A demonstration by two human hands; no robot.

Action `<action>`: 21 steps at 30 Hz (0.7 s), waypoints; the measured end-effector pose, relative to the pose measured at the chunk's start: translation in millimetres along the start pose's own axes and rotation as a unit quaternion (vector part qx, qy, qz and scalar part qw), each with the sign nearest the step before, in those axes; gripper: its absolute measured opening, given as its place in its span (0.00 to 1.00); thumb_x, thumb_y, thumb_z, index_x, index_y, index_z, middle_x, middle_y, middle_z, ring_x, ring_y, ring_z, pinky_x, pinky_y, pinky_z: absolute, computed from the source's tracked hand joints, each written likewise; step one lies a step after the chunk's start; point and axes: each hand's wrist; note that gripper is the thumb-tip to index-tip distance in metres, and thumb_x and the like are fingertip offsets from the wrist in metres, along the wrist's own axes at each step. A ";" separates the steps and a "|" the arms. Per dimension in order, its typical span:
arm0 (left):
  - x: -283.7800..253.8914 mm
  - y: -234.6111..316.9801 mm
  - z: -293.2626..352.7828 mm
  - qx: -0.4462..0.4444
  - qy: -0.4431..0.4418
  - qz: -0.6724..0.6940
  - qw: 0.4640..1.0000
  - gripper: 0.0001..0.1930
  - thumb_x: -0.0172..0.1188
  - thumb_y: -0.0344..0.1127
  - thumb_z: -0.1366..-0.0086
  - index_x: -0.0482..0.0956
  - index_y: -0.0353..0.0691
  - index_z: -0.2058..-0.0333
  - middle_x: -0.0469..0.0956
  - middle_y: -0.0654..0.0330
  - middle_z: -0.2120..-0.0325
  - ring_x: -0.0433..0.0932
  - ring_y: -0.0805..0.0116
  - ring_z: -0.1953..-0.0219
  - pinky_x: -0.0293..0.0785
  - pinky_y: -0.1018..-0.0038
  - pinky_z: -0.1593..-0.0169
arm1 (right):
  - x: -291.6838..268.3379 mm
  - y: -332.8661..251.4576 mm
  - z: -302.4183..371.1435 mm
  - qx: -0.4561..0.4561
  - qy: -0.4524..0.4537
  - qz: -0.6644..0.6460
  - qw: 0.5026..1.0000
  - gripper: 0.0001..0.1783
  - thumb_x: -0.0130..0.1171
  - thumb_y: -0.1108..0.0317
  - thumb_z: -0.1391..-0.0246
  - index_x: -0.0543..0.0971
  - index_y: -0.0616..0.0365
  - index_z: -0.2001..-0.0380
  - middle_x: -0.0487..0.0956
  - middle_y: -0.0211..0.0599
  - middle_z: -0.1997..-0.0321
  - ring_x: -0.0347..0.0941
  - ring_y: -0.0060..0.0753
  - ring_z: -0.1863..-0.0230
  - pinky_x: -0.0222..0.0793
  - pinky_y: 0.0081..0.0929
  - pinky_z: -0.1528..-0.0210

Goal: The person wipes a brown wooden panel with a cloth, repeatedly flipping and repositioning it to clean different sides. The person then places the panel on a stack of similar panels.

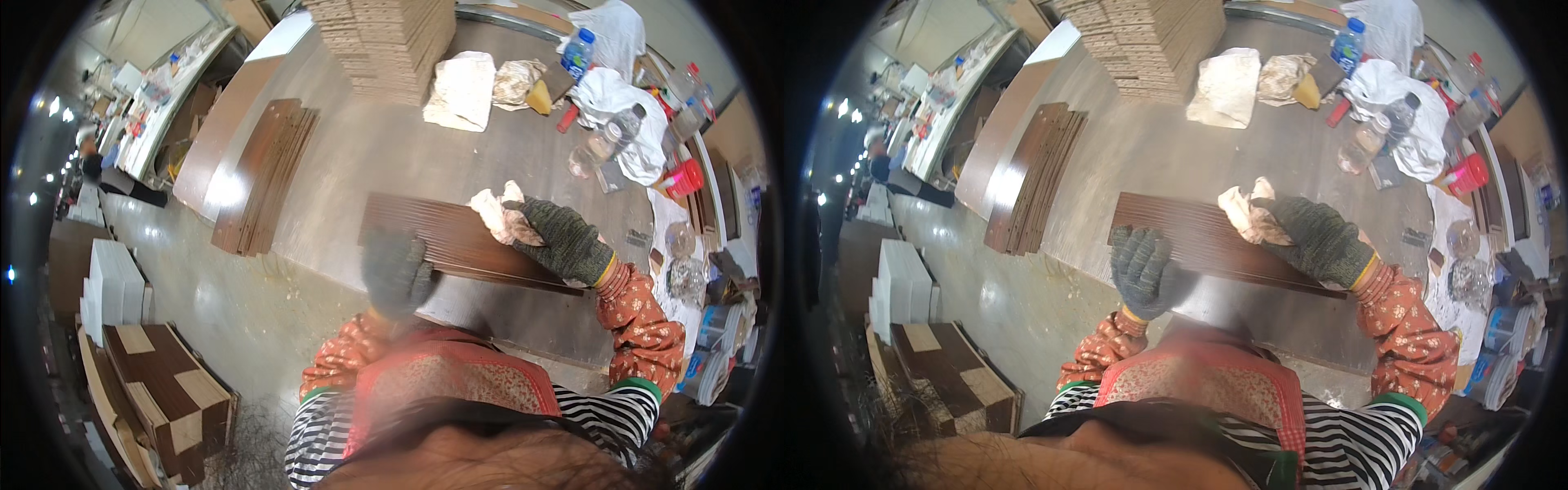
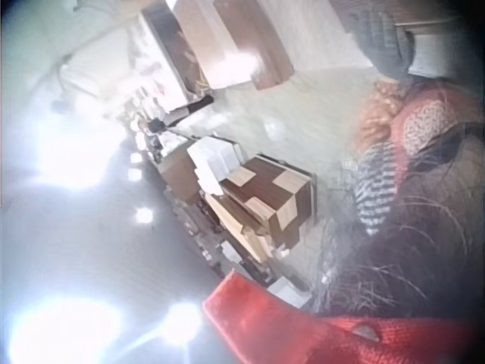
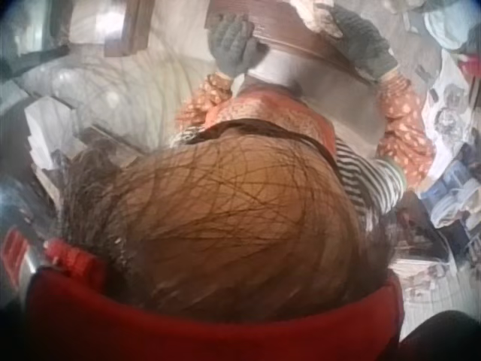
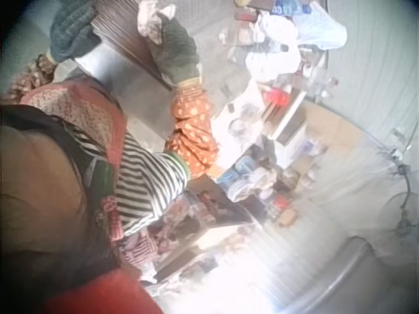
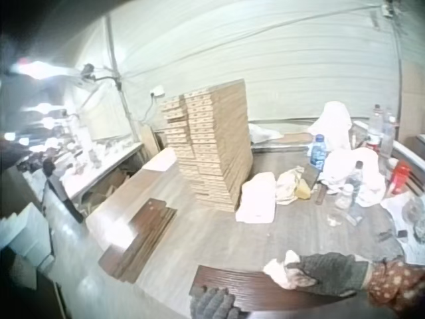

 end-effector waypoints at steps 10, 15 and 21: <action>19.7 -3.0 13.1 -0.060 0.054 0.042 0.996 0.15 0.66 0.40 0.43 0.84 0.43 0.58 0.84 0.56 0.56 0.83 0.50 0.51 0.75 0.41 0.43 | 66.2 -55.8 -142.0 -0.158 -0.057 0.110 0.980 0.23 0.57 0.60 0.38 0.75 0.51 0.41 0.80 0.42 0.46 0.80 0.45 0.51 0.75 0.38 0.50; 42.8 11.4 -22.6 -0.083 0.246 -0.075 0.963 0.13 0.56 0.34 0.33 0.82 0.38 0.76 0.79 0.57 0.83 0.85 0.54 0.71 0.83 0.50 0.56 | 85.0 -54.4 -173.9 -0.231 -0.066 -0.021 0.970 0.22 0.55 0.60 0.37 0.76 0.56 0.42 0.80 0.42 0.44 0.79 0.42 0.47 0.73 0.35 0.44; 15.1 2.4 -8.3 -0.047 0.082 0.012 0.995 0.07 0.61 0.35 0.39 0.84 0.41 0.66 0.84 0.54 0.67 0.84 0.54 0.61 0.80 0.49 0.52 | 58.0 -27.6 -133.9 -0.273 0.001 0.049 0.961 0.23 0.56 0.66 0.38 0.74 0.56 0.40 0.82 0.41 0.48 0.79 0.39 0.47 0.73 0.33 0.44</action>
Point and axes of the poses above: each hand's wrist, its own z-axis away from the middle knuckle, its own x-axis out of the palm, y = z × x
